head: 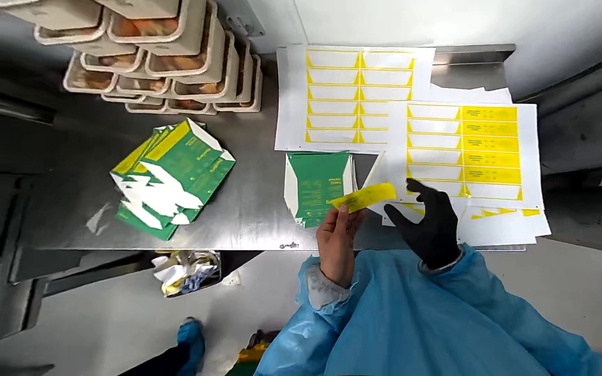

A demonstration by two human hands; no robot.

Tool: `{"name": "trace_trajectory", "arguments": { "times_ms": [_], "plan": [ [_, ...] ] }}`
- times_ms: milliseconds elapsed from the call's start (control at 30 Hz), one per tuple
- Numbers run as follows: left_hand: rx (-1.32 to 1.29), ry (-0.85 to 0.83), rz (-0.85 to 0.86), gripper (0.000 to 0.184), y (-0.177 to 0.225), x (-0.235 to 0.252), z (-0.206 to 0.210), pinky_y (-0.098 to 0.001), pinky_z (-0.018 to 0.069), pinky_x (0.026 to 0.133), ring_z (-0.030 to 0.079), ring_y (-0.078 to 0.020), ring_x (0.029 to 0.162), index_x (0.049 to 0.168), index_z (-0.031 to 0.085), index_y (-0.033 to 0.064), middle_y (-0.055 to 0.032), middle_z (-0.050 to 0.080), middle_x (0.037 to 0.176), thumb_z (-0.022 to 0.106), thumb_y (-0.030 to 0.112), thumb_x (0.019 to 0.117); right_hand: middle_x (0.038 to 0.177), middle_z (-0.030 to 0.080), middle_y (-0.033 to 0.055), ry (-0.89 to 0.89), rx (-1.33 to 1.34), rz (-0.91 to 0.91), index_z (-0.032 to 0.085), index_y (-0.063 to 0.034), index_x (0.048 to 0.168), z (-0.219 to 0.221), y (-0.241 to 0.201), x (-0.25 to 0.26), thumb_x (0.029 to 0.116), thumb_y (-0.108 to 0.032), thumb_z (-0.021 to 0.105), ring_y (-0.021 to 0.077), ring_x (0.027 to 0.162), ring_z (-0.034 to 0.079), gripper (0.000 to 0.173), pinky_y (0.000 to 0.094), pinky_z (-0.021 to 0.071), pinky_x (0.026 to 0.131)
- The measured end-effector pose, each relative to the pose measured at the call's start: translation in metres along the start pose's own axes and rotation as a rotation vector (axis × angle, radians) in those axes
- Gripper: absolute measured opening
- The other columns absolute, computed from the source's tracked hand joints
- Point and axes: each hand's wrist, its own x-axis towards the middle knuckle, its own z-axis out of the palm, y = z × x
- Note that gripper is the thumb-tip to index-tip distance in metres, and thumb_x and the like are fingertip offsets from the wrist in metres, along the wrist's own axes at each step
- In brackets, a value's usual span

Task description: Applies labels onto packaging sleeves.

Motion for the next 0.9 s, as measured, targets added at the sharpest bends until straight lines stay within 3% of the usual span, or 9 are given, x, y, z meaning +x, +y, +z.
{"name": "trace_trajectory", "arguments": {
  "times_ms": [67, 200, 367, 433, 567, 667, 733, 800, 900],
  "plan": [
    [-0.021, -0.001, 0.015, 0.024, 0.009, 0.006, -0.013, -0.0454, 0.0584, 0.097, 0.071, -0.0275, 0.104, 0.123, 0.065, 0.003, -0.0151, 0.07, 0.117, 0.055, 0.018, 0.107, 0.115, 0.07, 0.0038, -0.023, 0.019, 0.096, 0.068, -0.0151, 0.127, 0.016, -0.009, 0.009, 0.0808, -0.059, 0.08, 0.021, 0.097, 0.066, 0.065, 0.0436, 0.0569, 0.078],
    [-0.075, -0.005, -0.041, 0.024, 0.026, 0.023, -0.032, -0.0453, 0.0608, 0.092, 0.074, -0.0281, 0.097, 0.118, 0.067, -0.0001, -0.0174, 0.073, 0.11, 0.052, 0.016, 0.1078, 0.086, 0.07, -0.0042, 0.004, 0.118, 0.153, 0.074, -0.0166, 0.097, 0.044, -0.032, 0.016, 0.095, -0.035, 0.072, 0.0086, 0.072, 0.064, 0.018, 0.0294, 0.0533, 0.06],
    [0.063, -0.014, 0.037, 0.027, 0.045, 0.049, -0.058, -0.05, 0.0585, 0.097, 0.067, -0.0283, 0.115, 0.124, 0.071, 0.0055, -0.0088, 0.067, 0.132, 0.057, 0.019, 0.1062, 0.081, 0.068, -0.0089, 0.01, 0.146, 0.2, 0.075, -0.0206, 0.093, 0.065, -0.067, 0.021, 0.0953, -0.034, 0.071, 0.0044, 0.069, 0.061, 0.015, 0.0254, 0.0512, 0.059],
    [0.164, -0.012, 0.153, 0.02, 0.049, 0.065, -0.073, -0.0484, 0.0584, 0.098, 0.061, -0.0282, 0.124, 0.116, 0.074, 0.0085, -0.0068, 0.054, 0.146, 0.063, 0.018, 0.1026, 0.08, 0.069, -0.0083, 0.02, 0.142, 0.169, 0.075, -0.0196, 0.092, 0.072, -0.074, 0.027, 0.0952, -0.034, 0.072, 0.005, 0.069, 0.062, 0.015, 0.0258, 0.0525, 0.06],
    [0.252, -0.002, 0.307, 0.018, 0.057, 0.097, -0.092, -0.0431, 0.0586, 0.097, 0.068, -0.0243, 0.112, 0.109, 0.076, 0.0072, -0.0079, 0.068, 0.126, 0.067, 0.02, 0.1002, 0.076, 0.069, -0.0071, -0.005, 0.147, 0.227, 0.077, -0.017, 0.089, 0.095, -0.084, 0.046, 0.0925, -0.035, 0.074, 0.0044, 0.065, 0.061, 0.018, 0.0253, 0.0515, 0.06],
    [0.339, 0.072, 0.293, 0.05, 0.062, 0.125, -0.096, -0.0321, 0.0608, 0.084, 0.071, -0.0134, 0.089, 0.141, 0.058, 0.007, -0.0035, 0.074, 0.104, 0.075, 0.014, 0.0944, 0.077, 0.071, -0.002, -0.079, 0.161, 0.337, 0.078, -0.0149, 0.095, 0.114, -0.079, 0.064, 0.0949, -0.036, 0.072, 0.0093, 0.064, 0.063, 0.022, 0.0325, 0.0535, 0.059],
    [0.404, 0.157, 0.303, 0.071, 0.058, 0.152, -0.098, -0.0311, 0.0618, 0.074, 0.071, -0.0128, 0.078, 0.148, 0.045, 0.0091, -0.0029, 0.073, 0.091, 0.082, 0.012, 0.088, 0.077, 0.073, -0.0012, -0.119, 0.105, 0.404, 0.079, -0.0157, 0.093, 0.131, -0.07, 0.079, 0.0933, -0.041, 0.072, 0.0122, 0.068, 0.067, 0.026, 0.0392, 0.0564, 0.063],
    [0.566, 0.218, 0.362, 0.067, 0.044, 0.174, -0.1, -0.0315, 0.0576, 0.065, 0.068, -0.0139, 0.073, 0.144, 0.046, 0.0107, -0.003, 0.072, 0.088, 0.082, 0.021, 0.0887, 0.077, 0.073, 0.0008, -0.13, 0.026, 0.415, 0.08, -0.0153, 0.091, 0.153, -0.058, 0.089, 0.0925, -0.042, 0.072, 0.0165, 0.07, 0.068, 0.028, 0.046, 0.0556, 0.066],
    [0.714, 0.275, 0.397, 0.053, 0.022, 0.195, -0.105, -0.033, 0.0521, 0.067, 0.065, -0.0139, 0.077, 0.132, 0.051, 0.0114, -0.0022, 0.072, 0.09, 0.08, 0.027, 0.0909, 0.082, 0.076, 0.0005, -0.146, -0.048, 0.42, 0.08, -0.0167, 0.09, 0.181, -0.04, 0.099, 0.0921, -0.044, 0.071, 0.0188, 0.076, 0.07, 0.028, 0.049, 0.0558, 0.072]
  ]
}}
